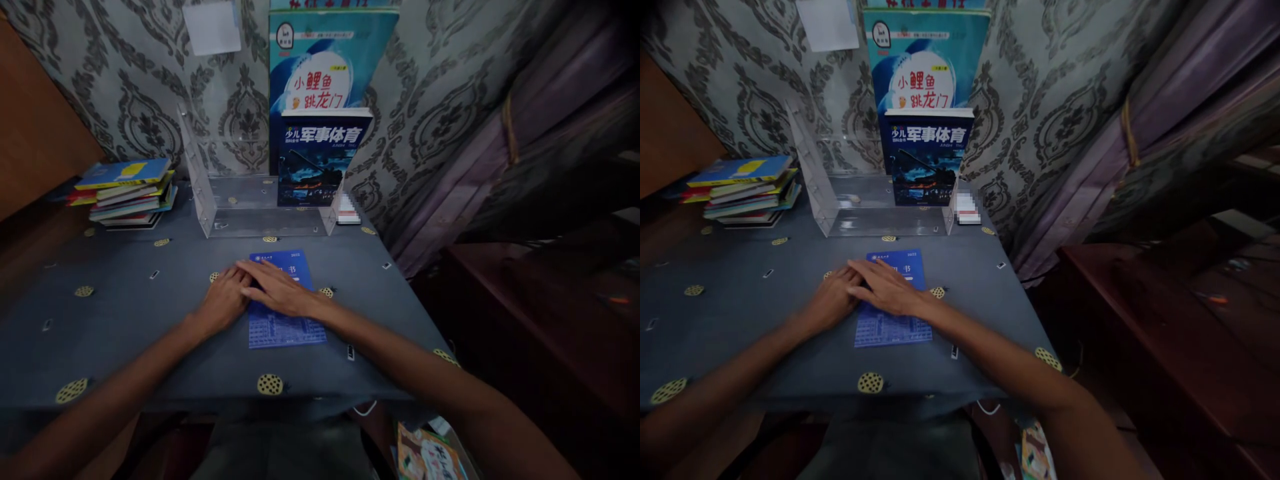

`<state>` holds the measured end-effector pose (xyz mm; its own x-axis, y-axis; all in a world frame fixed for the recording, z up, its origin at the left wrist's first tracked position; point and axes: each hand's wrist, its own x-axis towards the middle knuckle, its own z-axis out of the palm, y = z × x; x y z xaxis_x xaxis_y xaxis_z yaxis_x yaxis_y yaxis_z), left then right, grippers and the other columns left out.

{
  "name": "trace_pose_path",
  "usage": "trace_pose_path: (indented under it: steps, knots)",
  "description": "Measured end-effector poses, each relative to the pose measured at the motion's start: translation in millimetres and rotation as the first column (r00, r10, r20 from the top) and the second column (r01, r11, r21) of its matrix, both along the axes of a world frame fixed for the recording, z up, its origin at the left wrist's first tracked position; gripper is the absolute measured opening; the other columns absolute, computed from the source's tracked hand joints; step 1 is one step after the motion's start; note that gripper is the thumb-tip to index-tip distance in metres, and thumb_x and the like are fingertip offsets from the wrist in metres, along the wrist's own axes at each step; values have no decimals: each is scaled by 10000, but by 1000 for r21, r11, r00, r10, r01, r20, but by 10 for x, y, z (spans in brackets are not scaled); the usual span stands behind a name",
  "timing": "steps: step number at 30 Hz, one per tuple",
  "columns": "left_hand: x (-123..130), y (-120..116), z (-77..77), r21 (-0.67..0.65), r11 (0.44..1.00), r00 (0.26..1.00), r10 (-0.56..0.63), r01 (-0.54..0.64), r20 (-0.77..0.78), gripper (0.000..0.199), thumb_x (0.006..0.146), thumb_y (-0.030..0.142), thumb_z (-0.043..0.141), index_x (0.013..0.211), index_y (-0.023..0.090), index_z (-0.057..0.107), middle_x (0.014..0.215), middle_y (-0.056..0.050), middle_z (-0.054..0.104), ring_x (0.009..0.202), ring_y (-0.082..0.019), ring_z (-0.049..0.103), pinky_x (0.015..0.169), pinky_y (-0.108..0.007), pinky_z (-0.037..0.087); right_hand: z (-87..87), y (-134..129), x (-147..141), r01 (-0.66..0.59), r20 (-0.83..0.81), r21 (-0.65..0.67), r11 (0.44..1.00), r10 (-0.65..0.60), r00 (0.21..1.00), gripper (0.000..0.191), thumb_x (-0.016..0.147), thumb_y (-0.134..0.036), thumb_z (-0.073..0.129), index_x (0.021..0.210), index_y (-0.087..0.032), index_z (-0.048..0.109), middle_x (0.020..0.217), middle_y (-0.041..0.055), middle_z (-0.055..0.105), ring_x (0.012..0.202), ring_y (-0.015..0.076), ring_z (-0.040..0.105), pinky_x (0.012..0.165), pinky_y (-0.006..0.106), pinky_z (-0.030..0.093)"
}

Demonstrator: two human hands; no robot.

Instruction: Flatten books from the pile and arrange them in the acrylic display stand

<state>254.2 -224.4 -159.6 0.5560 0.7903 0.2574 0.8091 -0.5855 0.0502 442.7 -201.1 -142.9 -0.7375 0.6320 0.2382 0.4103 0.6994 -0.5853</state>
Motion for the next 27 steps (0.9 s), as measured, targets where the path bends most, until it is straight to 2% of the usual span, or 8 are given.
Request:
trace_pose_path:
  steps: [3, 6, 12, 14, 17, 20, 24, 27]
  knots:
    - [-22, 4, 1, 1, 1000, 1000, -20, 20, 16, 332, 979, 222, 427, 1251, 121, 590, 1312, -172, 644, 1239, -302, 586, 1038, -482, 488, -50, 97, -130, -7, 33, -54, 999, 9, 999, 689, 1025, -589, 364, 1562, -159, 322, 1598, 137, 397, 1514, 255, 307, 1255, 518, 211]
    - [-6, 9, 31, -2, 1000, 1000, -18, 18, 3, 355, 999, 257, 426, 1289, 110, 570, 1346, -171, 630, 1253, -298, 581, 1047, -475, 483, -85, 167, -68, 37, 64, -69, 997, -33, 997, 692, 1020, -618, 344, 1567, -193, 323, 1607, 126, 383, 1522, 262, 288, 1253, 533, 207]
    - [-7, 0, 38, 33, 999, 999, 7, -5, -53, 389, 1032, 325, 406, 1299, 105, 583, 1393, -171, 613, 1311, -295, 554, 1081, -466, 462, -130, 226, 432, 167, 116, -56, 984, -160, 980, 698, 1013, -632, 339, 1564, -203, 336, 1609, 120, 381, 1522, 279, 286, 1249, 552, 214]
    - [-10, -5, 54, 37, 999, 998, 0, 3, -65, 392, 1033, 329, 404, 1299, 102, 582, 1389, -176, 613, 1299, -295, 561, 1074, -464, 465, -152, 254, 642, 220, 116, -50, 974, -213, 970, 701, 1019, -622, 325, 1561, -177, 336, 1594, 135, 404, 1507, 283, 320, 1245, 563, 221]
    - [28, 21, 111, 29, 1000, 996, -6, 8, -87, 343, 1023, 320, 421, 1206, 112, 624, 1324, -183, 642, 1248, -303, 584, 1049, -470, 472, -191, 297, 872, 236, 93, -39, 971, -232, 968, 632, 1049, -556, 269, 1550, -179, 350, 1541, 127, 485, 1458, 249, 414, 1253, 550, 216]
    - [149, 135, 164, -1, 999, 995, -41, 41, -92, 304, 1010, 298, 431, 1139, 120, 642, 1275, -185, 653, 1229, -312, 585, 1050, -490, 462, -225, 325, 953, 221, 71, -7, 975, -220, 973, 559, 1064, -499, 247, 1522, -216, 399, 1523, 93, 514, 1431, 224, 452, 1252, 535, 234]
    - [379, 394, 165, -99, 977, 981, -192, 188, -35, 347, 1010, 252, 399, 1273, 136, 593, 1375, -145, 611, 1278, -266, 565, 1099, -451, 439, -252, 321, 955, 197, 51, 24, 980, -198, 979, 535, 1066, -461, 255, 1504, -209, 432, 1518, 100, 518, 1420, 226, 464, 1224, 537, 303]
    - [478, 542, 116, -129, 967, 975, -223, 219, -19, 390, 1007, 238, 397, 1338, 117, 566, 1400, -152, 597, 1291, -266, 560, 1110, -451, 428, -267, 255, 993, 159, 63, 43, 986, -161, 985, 512, 1068, -435, 263, 1513, -237, 423, 1531, 78, 507, 1448, 230, 429, 1230, 566, 284]
